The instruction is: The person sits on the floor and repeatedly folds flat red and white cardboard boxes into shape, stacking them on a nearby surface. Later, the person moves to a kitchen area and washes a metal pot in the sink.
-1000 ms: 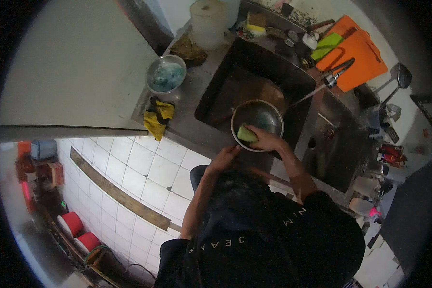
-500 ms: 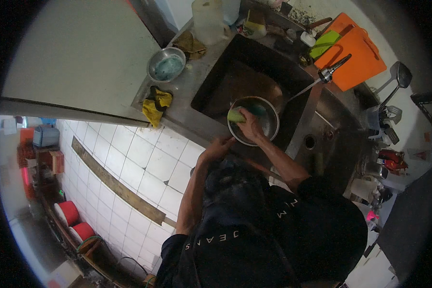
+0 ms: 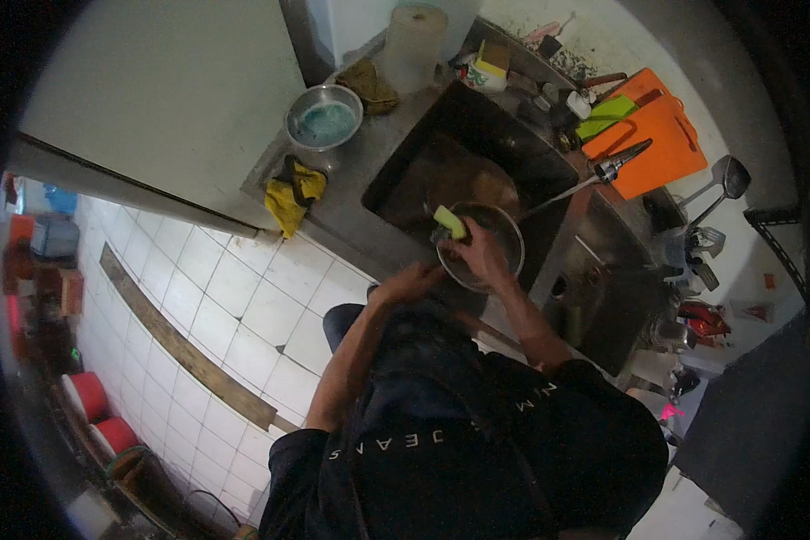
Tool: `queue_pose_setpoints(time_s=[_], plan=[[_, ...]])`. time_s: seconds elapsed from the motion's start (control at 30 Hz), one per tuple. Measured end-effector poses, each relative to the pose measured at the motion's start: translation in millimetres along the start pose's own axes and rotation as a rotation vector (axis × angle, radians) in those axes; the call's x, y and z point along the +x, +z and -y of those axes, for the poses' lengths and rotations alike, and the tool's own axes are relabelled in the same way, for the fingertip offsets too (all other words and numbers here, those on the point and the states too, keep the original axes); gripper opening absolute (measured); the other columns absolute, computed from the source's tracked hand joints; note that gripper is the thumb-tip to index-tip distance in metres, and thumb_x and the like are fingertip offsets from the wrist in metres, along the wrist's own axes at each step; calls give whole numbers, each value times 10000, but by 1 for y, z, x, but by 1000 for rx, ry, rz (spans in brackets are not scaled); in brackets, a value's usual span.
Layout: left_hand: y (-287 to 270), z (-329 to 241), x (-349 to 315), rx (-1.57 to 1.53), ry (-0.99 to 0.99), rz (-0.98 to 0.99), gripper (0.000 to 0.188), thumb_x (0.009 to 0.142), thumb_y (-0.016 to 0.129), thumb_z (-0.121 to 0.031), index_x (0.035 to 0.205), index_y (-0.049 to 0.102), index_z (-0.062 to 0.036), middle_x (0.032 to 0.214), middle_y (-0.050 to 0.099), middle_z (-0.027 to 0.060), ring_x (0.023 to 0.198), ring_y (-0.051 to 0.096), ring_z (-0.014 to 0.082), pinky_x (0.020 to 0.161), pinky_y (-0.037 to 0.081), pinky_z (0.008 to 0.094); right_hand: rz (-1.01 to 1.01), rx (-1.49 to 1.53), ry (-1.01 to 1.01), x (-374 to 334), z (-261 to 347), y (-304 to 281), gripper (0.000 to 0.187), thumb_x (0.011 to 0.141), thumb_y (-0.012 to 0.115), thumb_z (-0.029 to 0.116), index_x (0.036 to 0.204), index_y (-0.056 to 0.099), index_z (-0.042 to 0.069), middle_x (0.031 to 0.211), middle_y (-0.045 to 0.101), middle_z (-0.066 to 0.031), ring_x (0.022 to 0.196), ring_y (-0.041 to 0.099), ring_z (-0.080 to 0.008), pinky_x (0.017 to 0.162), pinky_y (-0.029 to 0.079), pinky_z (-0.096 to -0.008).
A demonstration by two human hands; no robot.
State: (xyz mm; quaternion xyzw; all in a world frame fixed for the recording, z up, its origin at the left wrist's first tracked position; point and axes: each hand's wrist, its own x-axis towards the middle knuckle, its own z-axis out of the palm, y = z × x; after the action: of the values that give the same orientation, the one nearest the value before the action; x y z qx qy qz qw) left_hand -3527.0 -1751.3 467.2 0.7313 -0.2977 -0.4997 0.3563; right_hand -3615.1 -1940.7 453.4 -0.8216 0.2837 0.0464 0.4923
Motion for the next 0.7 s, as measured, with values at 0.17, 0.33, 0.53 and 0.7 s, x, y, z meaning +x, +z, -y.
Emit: queue_pose_setpoints(time_s=[0.17,0.33,0.53,0.7], plan=[[-4,-5,13,134,-42,122,522,1064,425,-475,1350,631,-89,1293,667,227,1206,627,428,1049,468,528,-454,-438,-286,23,-17,13,603,900,780,414,1292,573,4,1128,678,-222,1032,679,-373,870,539,-466],[-3,12,11,128,12,107,507,1066,432,-460,1334,641,-84,1267,679,227,1187,639,424,1034,477,530,-299,-239,-249,21,-2,25,471,954,722,340,1274,576,25,1090,672,-220,957,673,-399,827,544,-478],[-1,24,24,118,53,66,478,1052,488,-414,1251,683,-26,1165,714,242,1103,676,419,968,500,491,-427,-350,-587,45,-38,25,347,979,627,115,1315,562,52,1108,693,-198,949,683,-437,789,563,-481],[-9,6,15,82,92,50,466,1051,500,-406,1245,684,-24,1152,716,246,1093,681,414,952,504,491,-251,-318,-234,56,-51,19,274,976,603,142,1228,609,35,1082,694,-241,1000,671,-458,809,548,-481]])
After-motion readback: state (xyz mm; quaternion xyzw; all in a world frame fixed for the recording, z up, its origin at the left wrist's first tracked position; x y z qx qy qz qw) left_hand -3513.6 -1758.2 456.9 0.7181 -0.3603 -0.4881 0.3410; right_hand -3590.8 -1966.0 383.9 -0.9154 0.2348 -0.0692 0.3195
